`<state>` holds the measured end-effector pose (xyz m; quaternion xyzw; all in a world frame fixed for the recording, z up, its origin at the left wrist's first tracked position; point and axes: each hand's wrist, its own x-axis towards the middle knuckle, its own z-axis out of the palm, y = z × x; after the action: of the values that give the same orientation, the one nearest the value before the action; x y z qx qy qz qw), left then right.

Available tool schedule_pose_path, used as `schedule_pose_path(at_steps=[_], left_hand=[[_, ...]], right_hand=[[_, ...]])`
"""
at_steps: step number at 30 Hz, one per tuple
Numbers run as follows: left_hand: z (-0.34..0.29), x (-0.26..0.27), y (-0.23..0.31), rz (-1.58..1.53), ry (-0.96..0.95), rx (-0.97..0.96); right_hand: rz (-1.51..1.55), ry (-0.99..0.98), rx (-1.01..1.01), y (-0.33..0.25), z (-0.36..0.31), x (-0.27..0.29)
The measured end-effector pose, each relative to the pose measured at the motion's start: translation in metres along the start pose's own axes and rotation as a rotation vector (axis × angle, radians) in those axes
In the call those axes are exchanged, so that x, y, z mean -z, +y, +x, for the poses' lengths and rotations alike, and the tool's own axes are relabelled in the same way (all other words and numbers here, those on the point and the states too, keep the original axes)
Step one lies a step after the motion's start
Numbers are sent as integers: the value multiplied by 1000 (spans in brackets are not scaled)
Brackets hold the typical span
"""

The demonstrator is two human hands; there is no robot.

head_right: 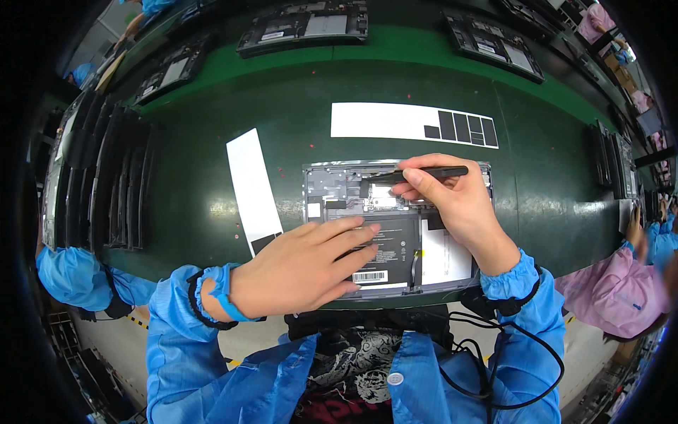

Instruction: Assembling internal components of electronic tablets on a factory production line.

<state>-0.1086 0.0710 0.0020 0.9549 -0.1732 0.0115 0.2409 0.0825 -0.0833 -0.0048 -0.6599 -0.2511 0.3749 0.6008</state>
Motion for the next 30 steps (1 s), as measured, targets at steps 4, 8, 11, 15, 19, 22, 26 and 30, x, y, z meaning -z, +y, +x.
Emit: schedule_pose_path(at_steps=[4, 8, 11, 15, 19, 22, 26, 30], left_hand=[[2, 5, -2, 25, -36, 1], [3, 5, -5, 12, -41, -10], [5, 2, -6, -81, 9, 56], [11, -4, -2, 38, 156, 164], [11, -13, -2, 146, 119, 157], [10, -20, 2, 178, 192, 194], [7, -12, 2, 190, 201, 206], [-29, 8, 24, 127, 294, 223]], right_hand=[[5, 9, -11, -1, 1, 0], [-45, -4, 10, -2, 2, -2], [-54, -14, 10, -4, 2, -2], [-68, -7, 27, -2, 1, 0], [-49, 32, 72, 2, -1, -5], [19, 91, 174, 6, -3, -12], [-24, 63, 221, 10, -6, -13], [-144, 103, 211, -2, -24, -18]])
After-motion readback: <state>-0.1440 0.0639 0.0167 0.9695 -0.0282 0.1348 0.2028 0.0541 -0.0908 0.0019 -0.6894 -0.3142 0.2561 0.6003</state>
